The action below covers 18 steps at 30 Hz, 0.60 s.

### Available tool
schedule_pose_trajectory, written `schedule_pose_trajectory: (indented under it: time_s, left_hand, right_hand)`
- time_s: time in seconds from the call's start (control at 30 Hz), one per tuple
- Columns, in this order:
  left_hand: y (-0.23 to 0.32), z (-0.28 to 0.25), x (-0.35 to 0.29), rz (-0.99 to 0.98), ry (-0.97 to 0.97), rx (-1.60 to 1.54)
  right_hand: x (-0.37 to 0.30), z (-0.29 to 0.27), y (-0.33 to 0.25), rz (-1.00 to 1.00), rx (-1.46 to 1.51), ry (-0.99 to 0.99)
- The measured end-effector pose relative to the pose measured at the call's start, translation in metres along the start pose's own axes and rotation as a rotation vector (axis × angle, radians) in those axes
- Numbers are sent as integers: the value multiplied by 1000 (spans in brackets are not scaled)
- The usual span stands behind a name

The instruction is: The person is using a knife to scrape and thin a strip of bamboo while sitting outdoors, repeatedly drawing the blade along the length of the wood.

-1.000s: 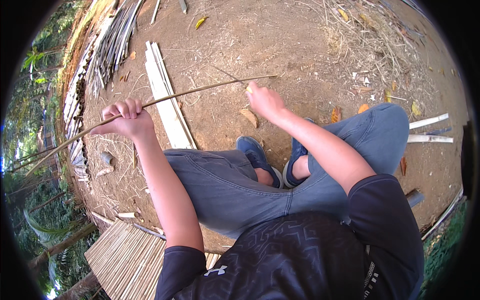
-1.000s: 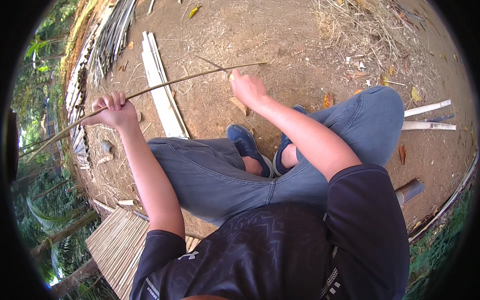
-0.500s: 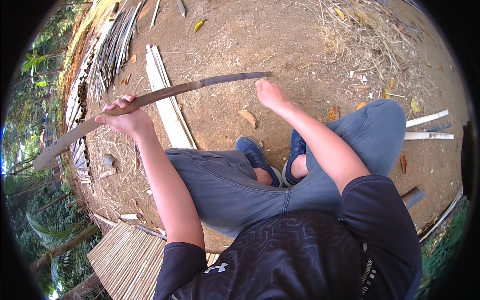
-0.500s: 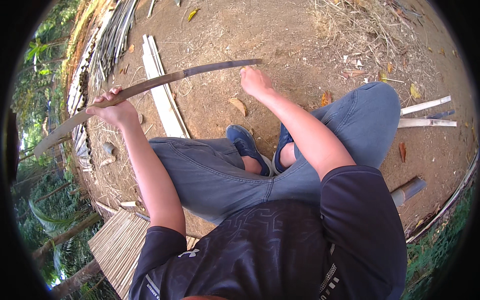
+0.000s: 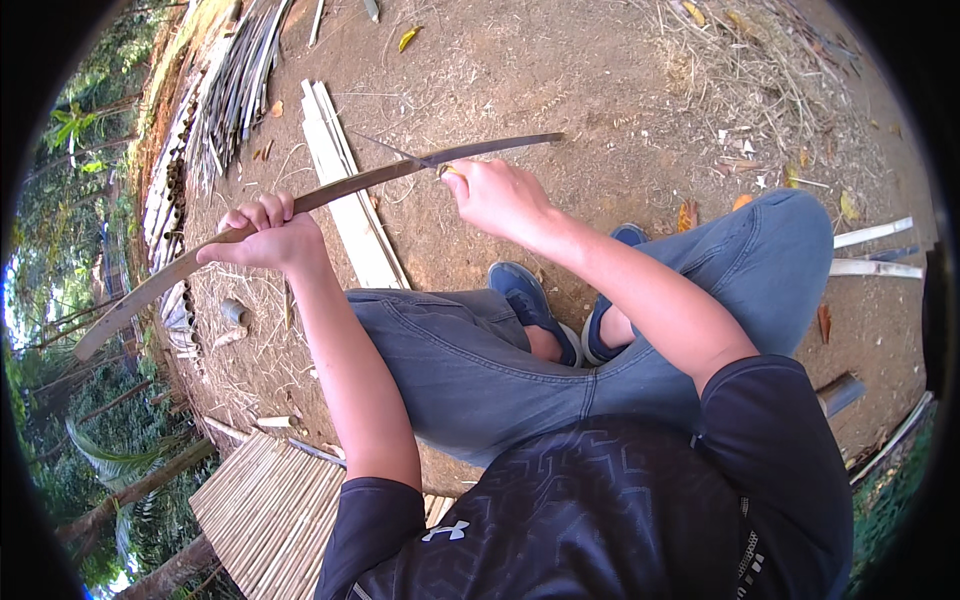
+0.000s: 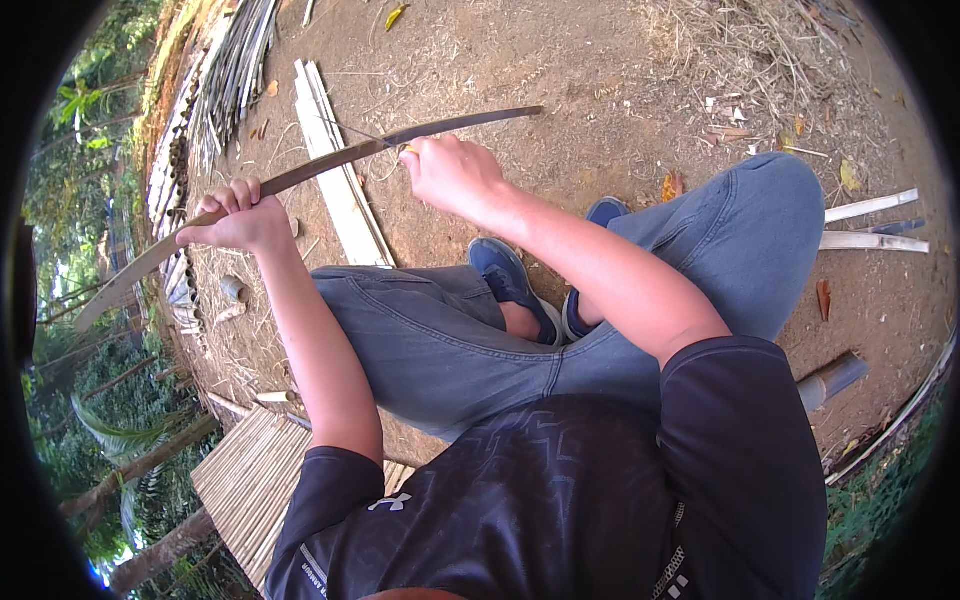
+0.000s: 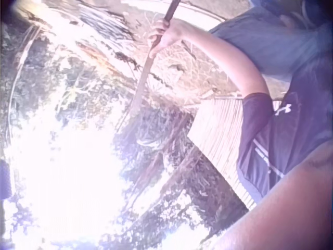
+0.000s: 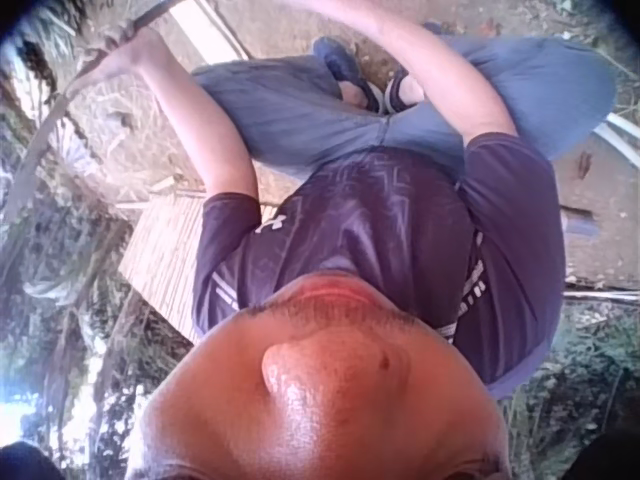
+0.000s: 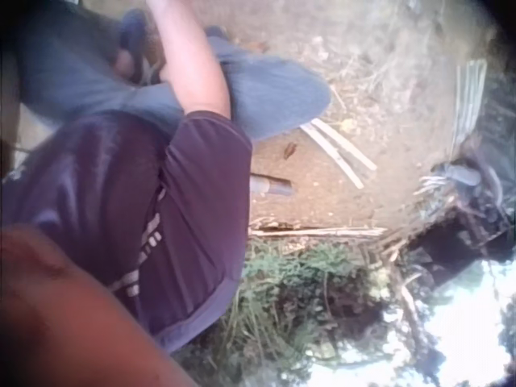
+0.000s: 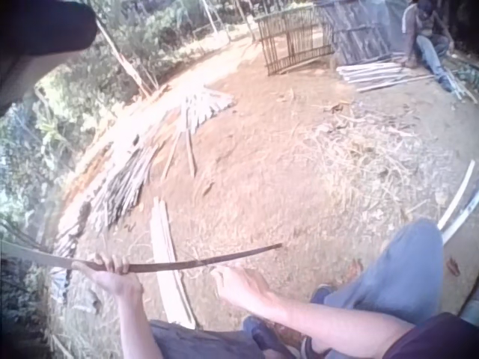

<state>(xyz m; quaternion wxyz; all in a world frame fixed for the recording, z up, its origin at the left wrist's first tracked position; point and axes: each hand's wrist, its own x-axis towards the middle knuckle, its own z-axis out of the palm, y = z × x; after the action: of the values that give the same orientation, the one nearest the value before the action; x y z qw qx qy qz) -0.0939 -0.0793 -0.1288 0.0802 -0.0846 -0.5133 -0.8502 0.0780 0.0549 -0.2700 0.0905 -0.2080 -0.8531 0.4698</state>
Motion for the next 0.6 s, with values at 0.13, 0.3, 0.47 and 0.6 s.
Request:
schedule_pose_trajectory:
  time_s: [0.13,0.3,0.47,0.6]
  left_hand:
    - [1,-1,1,-2,-1,9]
    - [0,-4,2,26,-25,43]
    - [1,-4,2,23,-107,33]
    - [1,-5,3,-14,-90,11]
  right_hand:
    - [-1,-3,-9,234,-34,-27]
    - [-3,-8,-10,159,-15,-95]
    - [-4,-7,-8,-46,22,-74]
    - [-2,-6,1,229,-199,-53]
